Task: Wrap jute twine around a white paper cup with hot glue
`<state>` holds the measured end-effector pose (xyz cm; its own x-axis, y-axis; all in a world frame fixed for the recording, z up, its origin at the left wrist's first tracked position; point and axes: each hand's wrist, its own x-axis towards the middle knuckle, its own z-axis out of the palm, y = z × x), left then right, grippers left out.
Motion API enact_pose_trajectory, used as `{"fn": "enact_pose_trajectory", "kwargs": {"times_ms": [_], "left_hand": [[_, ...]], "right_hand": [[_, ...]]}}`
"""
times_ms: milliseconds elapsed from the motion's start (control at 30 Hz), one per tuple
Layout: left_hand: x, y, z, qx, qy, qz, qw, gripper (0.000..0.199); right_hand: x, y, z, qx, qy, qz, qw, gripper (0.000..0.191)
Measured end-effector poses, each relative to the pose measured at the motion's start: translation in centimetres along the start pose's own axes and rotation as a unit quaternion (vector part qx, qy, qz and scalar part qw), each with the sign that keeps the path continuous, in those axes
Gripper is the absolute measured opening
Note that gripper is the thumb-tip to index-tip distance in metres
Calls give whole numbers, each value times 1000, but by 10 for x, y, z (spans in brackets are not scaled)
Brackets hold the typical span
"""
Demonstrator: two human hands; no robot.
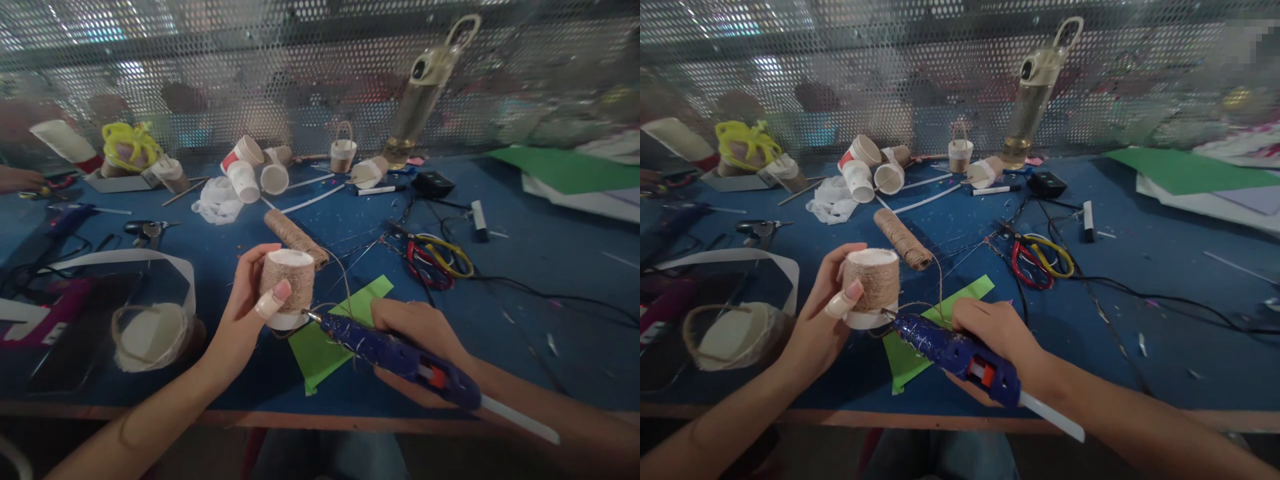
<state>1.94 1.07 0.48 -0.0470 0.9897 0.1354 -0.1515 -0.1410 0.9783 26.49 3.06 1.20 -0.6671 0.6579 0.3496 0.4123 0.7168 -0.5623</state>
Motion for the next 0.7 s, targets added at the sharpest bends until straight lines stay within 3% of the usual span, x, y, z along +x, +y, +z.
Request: {"fn": "enact_pose_trajectory", "kwargs": {"times_ms": [433,700], "left_hand": [[1,8,3,-51,55,-66,995,35],[-1,5,3,-40,26,-38,998,33]], "right_hand": [[1,4,0,64,8,6,998,25],[1,2,0,44,-4,-5,999,23]]}}
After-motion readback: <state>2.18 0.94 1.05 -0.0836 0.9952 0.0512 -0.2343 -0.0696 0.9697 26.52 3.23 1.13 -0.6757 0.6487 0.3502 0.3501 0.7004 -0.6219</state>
